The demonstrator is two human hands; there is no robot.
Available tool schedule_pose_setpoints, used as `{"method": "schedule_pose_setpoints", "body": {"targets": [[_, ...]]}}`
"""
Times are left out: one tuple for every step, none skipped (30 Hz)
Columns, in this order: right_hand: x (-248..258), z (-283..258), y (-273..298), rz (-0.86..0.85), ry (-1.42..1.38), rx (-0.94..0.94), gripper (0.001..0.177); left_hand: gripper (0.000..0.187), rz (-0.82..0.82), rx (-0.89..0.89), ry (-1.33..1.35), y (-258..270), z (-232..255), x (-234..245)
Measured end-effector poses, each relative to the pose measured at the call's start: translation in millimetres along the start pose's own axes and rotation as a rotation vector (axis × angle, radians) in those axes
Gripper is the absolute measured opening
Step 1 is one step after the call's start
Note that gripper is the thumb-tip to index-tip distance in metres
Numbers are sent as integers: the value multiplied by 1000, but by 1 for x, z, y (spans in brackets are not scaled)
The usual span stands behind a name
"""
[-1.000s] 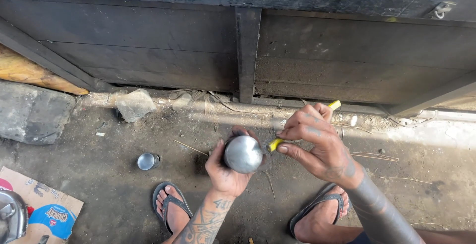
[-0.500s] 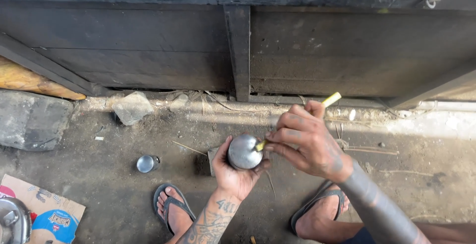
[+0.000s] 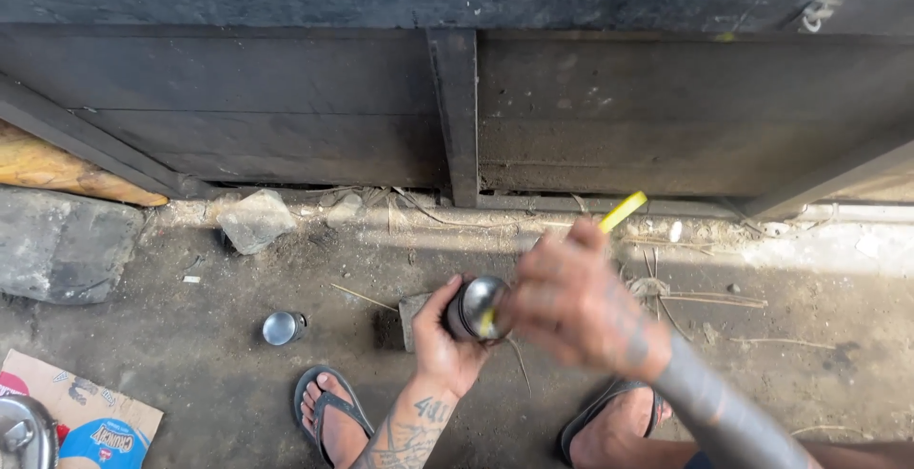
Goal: Cleaning carbon buildup from a motorcycle piston using a small wire brush
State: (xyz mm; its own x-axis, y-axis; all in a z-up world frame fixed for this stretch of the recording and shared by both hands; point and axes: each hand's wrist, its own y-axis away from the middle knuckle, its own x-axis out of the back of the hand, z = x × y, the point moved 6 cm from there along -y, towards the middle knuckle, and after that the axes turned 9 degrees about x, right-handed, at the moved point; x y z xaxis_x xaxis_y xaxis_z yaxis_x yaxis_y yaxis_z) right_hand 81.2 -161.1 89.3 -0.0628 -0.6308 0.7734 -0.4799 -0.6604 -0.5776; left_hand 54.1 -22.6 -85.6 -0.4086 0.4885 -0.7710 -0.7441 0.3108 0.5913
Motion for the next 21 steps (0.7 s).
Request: {"method": "schedule_pose_setpoints", "body": {"targets": [[-4,-5,0,-18,-102,42,6,31,21,-4,-7,-3,0,2],[-10,-15,3,-36,-213,68,9,29,55,4,-17,-1,-2,9],[-8,-8,5,-37,-219,58,9,29,64,11,-17,2,-2,9],[-5,4,6,-35,-111,7,9,28,17,-23,-68,4,1,3],[-1,16,6,-33,-2,-43,11,28,-29,-57,-118,6,4,-3],[-2,7,4,-31,5,-35,11,28,-38,-63,-118,2,5,0],[-6,-5,2,-55,-112,13,10,25,-26,-54,-115,-2,6,5],[-12,-21,3,-82,-241,47,10,23,3,-33,-111,1,3,15],[-10,-11,4,-84,-248,40,10,23,11,-27,-110,2,2,13],[-4,2,5,-51,-139,2,11,21,-14,-49,-122,3,4,9],[1,15,6,-18,-31,-37,12,20,-38,-70,-134,3,5,4],[-2,5,5,-17,-25,-30,12,20,-45,-75,-134,4,5,4],[-7,-6,3,-40,-136,8,12,20,-85,-72,-155,5,5,2],[-13,-21,4,-67,-260,36,12,19,-110,-61,-172,10,2,3],[-12,-9,3,-71,-268,33,12,19,-102,-59,-167,7,1,3],[-9,4,5,-47,-156,-2,10,22,-68,-59,-187,4,1,6],[-6,17,7,-25,-43,-37,9,26,-34,-59,-207,0,1,8],[-10,7,6,-25,-39,-30,9,26,-40,-64,-205,3,0,8],[-14,-5,4,-30,-140,5,8,24,-69,-46,-188,5,-1,6],[-19,-18,4,-38,-250,31,8,23,-87,-21,-168,10,-5,6],[-16,-5,3,-41,-256,29,8,23,-82,-20,-165,5,-5,6]]}}
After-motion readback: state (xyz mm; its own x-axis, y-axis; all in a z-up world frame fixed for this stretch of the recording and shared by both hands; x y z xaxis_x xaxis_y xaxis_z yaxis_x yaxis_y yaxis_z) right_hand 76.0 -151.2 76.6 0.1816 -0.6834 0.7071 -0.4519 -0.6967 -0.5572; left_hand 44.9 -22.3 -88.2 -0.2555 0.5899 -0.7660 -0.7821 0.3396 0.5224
